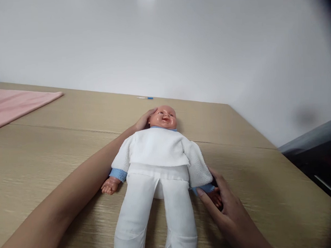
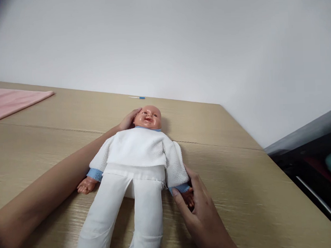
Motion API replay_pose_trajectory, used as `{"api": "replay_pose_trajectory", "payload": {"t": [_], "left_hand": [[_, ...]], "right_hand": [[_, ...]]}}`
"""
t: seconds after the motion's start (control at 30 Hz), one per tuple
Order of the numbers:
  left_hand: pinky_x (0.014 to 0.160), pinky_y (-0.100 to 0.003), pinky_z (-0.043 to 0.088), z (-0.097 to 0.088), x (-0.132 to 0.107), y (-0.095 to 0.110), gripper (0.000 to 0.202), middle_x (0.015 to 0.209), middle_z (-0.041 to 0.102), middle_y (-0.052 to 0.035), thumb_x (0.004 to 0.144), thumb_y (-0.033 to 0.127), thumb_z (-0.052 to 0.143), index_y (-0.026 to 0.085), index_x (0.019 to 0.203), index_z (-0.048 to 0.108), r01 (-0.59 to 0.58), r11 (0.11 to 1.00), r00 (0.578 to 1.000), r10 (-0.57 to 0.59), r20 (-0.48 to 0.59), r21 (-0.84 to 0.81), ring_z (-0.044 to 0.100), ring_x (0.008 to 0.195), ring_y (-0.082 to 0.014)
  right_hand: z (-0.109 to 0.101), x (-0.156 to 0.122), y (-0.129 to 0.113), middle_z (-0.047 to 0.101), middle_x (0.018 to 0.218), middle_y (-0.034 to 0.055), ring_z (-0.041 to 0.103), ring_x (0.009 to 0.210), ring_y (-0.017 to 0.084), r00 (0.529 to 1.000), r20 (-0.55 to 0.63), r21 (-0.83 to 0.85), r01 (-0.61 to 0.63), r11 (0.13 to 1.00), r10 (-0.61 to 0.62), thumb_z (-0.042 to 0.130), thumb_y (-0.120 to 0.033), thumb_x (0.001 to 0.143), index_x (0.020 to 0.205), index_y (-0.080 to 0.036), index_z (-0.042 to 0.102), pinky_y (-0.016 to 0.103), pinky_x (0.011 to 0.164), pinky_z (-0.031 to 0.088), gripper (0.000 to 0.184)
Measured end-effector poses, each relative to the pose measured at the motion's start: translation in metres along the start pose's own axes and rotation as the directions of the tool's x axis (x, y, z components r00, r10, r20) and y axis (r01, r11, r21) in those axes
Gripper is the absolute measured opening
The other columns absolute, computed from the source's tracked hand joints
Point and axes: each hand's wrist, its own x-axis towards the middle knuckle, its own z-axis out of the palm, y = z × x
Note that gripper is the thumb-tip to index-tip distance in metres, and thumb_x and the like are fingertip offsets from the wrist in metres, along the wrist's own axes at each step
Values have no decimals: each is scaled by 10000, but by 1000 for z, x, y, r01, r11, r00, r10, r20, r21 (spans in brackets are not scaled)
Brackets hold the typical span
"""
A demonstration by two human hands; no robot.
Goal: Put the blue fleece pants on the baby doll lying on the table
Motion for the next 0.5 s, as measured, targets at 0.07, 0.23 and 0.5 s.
{"api": "replay_pose_trajectory", "payload": {"t": [0.07, 0.23, 0.5], "left_hand": [[1307, -511, 470, -1, 0, 0, 577, 1367, 800, -171, 1042, 619, 570, 129, 1241, 799, -10, 1000, 1000, 10, -8, 14, 719, 1376, -383], [1314, -493, 465, 2, -2, -1, 569, 1357, 807, -162, 1042, 621, 582, 132, 1239, 798, -39, 999, 999, 40, -21, 38, 711, 1390, -368], [1311, -500, 465, 9, -5, 0, 527, 1300, 831, -148, 1065, 590, 554, 140, 1180, 804, -40, 999, 997, 40, -60, 11, 730, 1360, -360]], "right_hand": [[0, 1, 0, 760, 1034, 108, 746, 957, 317, 1000, 1, 5, -2, 1000, 2, 571, -647, 1030, 1542, -213, 532, 471, 912, 637, 673], [0, 0, 0, 766, 1081, 107, 752, 1032, 320, 1000, -12, 18, 14, 1000, -14, 613, -611, 1024, 1545, -232, 541, 468, 960, 635, 649], [1, 0, 4, 774, 1208, 130, 768, 1011, 316, 1000, -2, 34, -11, 999, 11, 621, -620, 1011, 1564, -241, 528, 434, 864, 650, 677]]}}
